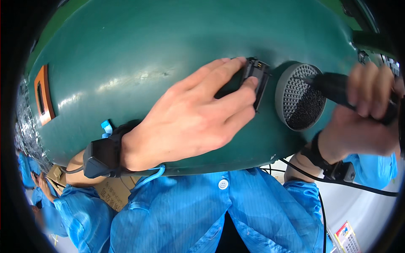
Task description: The person uses an electric screwdriver to drive screws into a small black plastic component on a green workbench.
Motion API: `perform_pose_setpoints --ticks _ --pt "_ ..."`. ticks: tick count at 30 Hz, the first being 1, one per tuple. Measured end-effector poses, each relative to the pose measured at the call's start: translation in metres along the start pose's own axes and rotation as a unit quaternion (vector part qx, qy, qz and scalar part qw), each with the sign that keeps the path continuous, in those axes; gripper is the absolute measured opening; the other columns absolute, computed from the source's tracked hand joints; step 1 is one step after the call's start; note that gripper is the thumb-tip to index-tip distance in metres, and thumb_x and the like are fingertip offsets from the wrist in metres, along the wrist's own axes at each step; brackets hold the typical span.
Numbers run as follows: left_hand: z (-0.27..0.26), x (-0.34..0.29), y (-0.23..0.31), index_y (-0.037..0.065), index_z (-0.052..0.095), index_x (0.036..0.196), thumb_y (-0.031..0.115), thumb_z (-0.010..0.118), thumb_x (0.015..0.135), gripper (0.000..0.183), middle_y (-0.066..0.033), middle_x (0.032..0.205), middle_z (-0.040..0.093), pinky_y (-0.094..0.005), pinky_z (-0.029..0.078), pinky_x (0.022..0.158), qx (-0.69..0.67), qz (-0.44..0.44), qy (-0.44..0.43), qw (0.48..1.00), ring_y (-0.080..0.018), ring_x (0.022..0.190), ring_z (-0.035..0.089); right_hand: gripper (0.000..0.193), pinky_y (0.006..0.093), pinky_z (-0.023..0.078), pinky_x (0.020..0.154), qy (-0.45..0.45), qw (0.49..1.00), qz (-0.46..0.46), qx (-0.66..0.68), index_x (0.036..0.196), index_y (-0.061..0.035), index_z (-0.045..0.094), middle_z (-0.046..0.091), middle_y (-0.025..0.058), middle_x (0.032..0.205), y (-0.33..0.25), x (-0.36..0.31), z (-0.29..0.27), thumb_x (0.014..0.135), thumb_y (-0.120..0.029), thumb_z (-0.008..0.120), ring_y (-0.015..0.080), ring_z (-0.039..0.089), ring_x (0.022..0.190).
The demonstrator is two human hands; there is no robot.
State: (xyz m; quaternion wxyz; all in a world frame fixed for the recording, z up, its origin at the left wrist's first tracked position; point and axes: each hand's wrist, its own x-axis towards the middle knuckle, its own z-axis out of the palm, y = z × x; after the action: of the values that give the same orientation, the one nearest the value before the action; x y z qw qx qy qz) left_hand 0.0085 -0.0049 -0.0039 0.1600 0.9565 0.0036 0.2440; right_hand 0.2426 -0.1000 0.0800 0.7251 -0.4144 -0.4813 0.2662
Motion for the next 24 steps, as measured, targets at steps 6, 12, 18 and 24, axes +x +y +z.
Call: perform_pose_setpoints --ticks 6,12,18,24 --pt "0.015 -0.008 0.001 0.002 0.071 0.089 0.014 0.067 0.077 0.018 -0.0102 0.111 0.064 -0.0401 0.053 0.105 0.027 0.003 0.049 0.998 -0.033 0.117 0.063 0.03 0.033 0.035 0.026 -0.004 1.0 -0.021 0.012 0.082 -0.0101 0.049 0.04 0.0061 0.05 -0.005 0.014 0.009 0.102 -0.03 0.041 0.0171 0.038 0.032" --pt "0.014 -0.007 0.002 0.003 0.071 0.084 0.016 0.068 0.074 0.017 -0.0094 0.102 0.064 -0.0367 0.054 0.102 0.008 -0.007 0.059 0.998 -0.031 0.113 0.064 0.03 0.0332 0.036 0.027 -0.038 0.999 -0.005 -0.009 0.084 -0.0094 0.05 0.041 0.0062 0.051 0.018 -0.003 0.027 0.103 -0.031 0.041 0.0173 0.039 0.034" --pt "0.009 -0.004 0.006 0.004 0.072 0.09 0.013 0.074 0.074 0.018 -0.0076 0.117 0.069 -0.0415 0.06 0.097 -0.008 -0.024 0.02 0.999 -0.0328 0.119 0.065 0.03 0.0333 0.036 0.028 -0.045 0.999 -0.005 -0.012 0.086 -0.0087 0.05 0.042 0.0063 0.052 0.022 -0.006 0.029 0.103 -0.031 0.04 0.0175 0.04 0.035" --pt "0.013 -0.006 0.005 0.004 0.071 0.087 0.013 0.073 0.073 0.018 -0.0076 0.118 0.069 -0.0411 0.06 0.097 -0.007 -0.027 0.027 0.999 -0.0327 0.12 0.065 0.031 0.0335 0.037 0.03 -0.049 0.999 -0.003 -0.013 0.088 -0.008 0.051 0.043 0.0064 0.054 0.024 -0.005 0.028 0.104 -0.032 0.04 0.0177 0.041 0.036"
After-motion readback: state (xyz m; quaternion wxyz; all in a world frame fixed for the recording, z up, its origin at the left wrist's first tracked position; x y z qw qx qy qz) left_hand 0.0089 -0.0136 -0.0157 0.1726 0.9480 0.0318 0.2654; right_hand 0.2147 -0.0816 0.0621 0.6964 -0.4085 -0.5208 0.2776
